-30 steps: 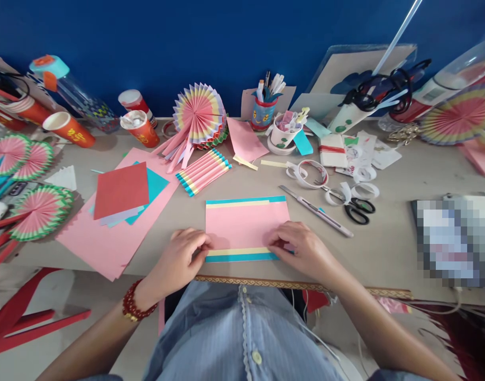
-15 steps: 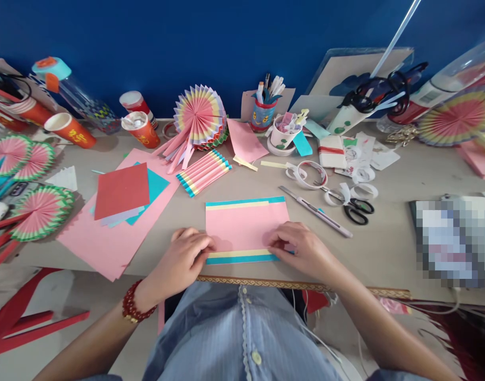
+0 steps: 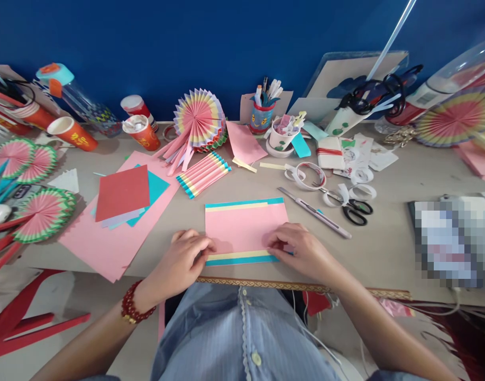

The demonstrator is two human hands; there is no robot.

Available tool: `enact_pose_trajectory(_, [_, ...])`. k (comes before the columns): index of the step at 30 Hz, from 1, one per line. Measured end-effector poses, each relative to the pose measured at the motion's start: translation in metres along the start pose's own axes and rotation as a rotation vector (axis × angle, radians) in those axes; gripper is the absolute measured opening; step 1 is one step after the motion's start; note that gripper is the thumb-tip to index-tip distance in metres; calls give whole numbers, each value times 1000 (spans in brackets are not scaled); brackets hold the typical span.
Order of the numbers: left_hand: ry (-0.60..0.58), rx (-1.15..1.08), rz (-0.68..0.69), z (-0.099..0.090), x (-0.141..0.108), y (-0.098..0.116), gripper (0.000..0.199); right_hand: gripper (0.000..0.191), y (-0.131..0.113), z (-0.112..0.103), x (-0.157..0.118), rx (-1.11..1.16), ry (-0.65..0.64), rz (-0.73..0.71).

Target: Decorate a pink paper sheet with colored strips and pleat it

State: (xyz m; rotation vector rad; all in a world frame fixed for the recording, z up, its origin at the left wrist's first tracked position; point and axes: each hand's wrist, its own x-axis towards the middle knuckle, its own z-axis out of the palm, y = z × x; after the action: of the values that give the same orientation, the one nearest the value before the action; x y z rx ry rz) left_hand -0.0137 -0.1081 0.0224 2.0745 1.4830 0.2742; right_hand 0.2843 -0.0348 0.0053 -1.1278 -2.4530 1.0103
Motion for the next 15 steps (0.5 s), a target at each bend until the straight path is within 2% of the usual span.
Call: enact_pose_trajectory(15, [-17, 53, 42, 1, 1, 0, 22, 9, 0, -2, 0, 7, -17, 10])
